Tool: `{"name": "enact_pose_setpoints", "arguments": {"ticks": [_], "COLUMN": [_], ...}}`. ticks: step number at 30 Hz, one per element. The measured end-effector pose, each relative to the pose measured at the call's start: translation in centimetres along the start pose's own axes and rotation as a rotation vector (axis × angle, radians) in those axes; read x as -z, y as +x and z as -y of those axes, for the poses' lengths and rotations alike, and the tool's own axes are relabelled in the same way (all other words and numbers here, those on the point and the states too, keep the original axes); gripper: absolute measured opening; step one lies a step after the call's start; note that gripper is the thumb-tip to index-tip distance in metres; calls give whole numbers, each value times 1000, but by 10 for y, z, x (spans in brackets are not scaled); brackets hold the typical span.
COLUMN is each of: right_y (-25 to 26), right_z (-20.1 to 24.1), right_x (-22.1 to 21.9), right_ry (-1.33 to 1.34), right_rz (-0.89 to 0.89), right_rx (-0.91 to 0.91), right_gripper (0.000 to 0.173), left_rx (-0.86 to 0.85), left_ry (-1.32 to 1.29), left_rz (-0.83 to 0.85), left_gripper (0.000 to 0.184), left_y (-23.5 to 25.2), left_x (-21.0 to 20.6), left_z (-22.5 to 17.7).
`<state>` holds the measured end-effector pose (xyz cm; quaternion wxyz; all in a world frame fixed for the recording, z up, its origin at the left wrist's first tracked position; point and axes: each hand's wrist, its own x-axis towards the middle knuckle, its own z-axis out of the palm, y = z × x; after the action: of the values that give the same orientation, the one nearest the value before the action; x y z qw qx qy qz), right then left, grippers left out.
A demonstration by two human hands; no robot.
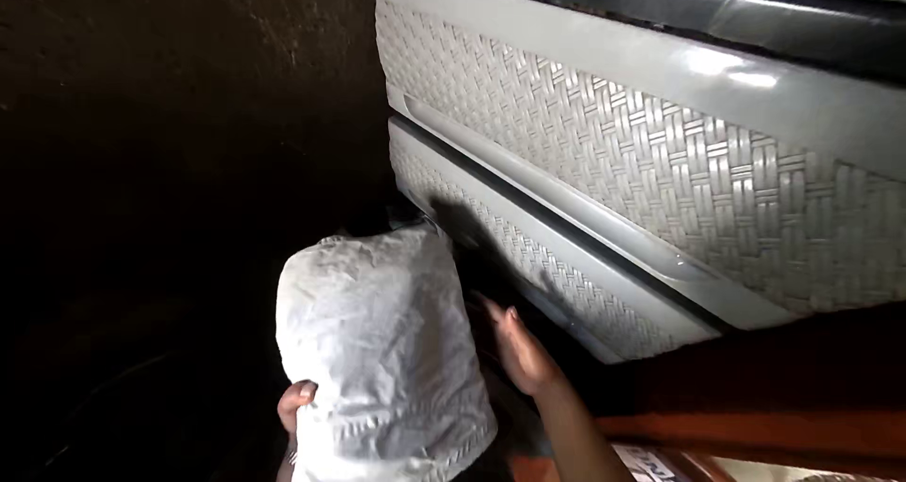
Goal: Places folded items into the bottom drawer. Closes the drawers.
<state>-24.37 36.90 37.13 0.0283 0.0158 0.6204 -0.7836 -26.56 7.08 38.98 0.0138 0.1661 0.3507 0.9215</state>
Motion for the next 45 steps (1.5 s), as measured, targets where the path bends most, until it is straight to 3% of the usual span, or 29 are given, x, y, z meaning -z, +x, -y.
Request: {"name": "enact_pose_setpoints", "arguments": {"ticks": [2, 3, 4, 6, 10, 12, 14, 16, 17, 19, 24, 28, 31, 35, 37, 40, 41, 44, 45], "right_y": [-5, -11, -17, -26, -39, -42, -42, -42, -40, -32, -14, -15, -13, -13, -13, -9, -7, -4, -3], "right_z": [-2, 2, 8, 15, 18, 14, 10, 10, 8, -1, -12, -15, -39, -51, -48, -48, -48, -55, -62], "right_x": [-11, -23, -38, -56, -62, -60, -59, -60, -60, -58, -51, -62, -63, -62, -61, -57, -56, -57, -57], "right_ry": [-57, -73, -76, -48, 163, 224, 313, 367, 365, 308, 84, 22, 35, 42, 42, 21, -22, -318, -454], "right_rz": [56, 44, -1, -22, 123, 181, 204, 183, 167, 109, 128, 151, 159, 123, 106, 133, 134, 128, 145], "right_rx": [20, -46, -142, -321, -394, -371, -346, -353, -333, -282, -168, -265, -268, -255, -226, -203, -235, -399, -415], "right_gripper": [114, 110, 97, 71, 24, 18, 29, 31, 39, 42, 62, 59, 60, 64, 67, 69, 70, 79, 81], "left_rx": [200, 278, 325, 340, 285, 235, 199, 355, 358, 287, 30, -37, 122, 225, 234, 275, 300, 474, 573], "left_ry": [-154, -231, -290, -353, -395, -532, -584, -457, -403, -401, -249, -76, 70, 186, 207, 189, 202, 324, 411], "left_rz": [433, 537, 596, 679, 607, 690, 778, 595, 600, 610, 259, -35, -331, -523, -495, -384, -376, -523, -614], "left_gripper": [25, 27, 28, 30, 27, 29, 32, 26, 28, 31, 22, 18, 38, 61, 57, 28, 26, 37, 33], "left_y": [-6, -8, -9, -9, -11, -18, -19, -22, -18, -20, -39, -55, -84, -99, -104, -107, -106, -106, -106], "left_x": [41, 46, 45, 34, 9, 48, 78, 53, 43, 38, 0, -17, 16, 37, 53, 71, 71, 62, 62], "left_z": [6, 8, 9, 8, -4, 22, 41, 9, 0, -1, -12, -18, -10, 1, 7, 6, 2, -13, -15]}}
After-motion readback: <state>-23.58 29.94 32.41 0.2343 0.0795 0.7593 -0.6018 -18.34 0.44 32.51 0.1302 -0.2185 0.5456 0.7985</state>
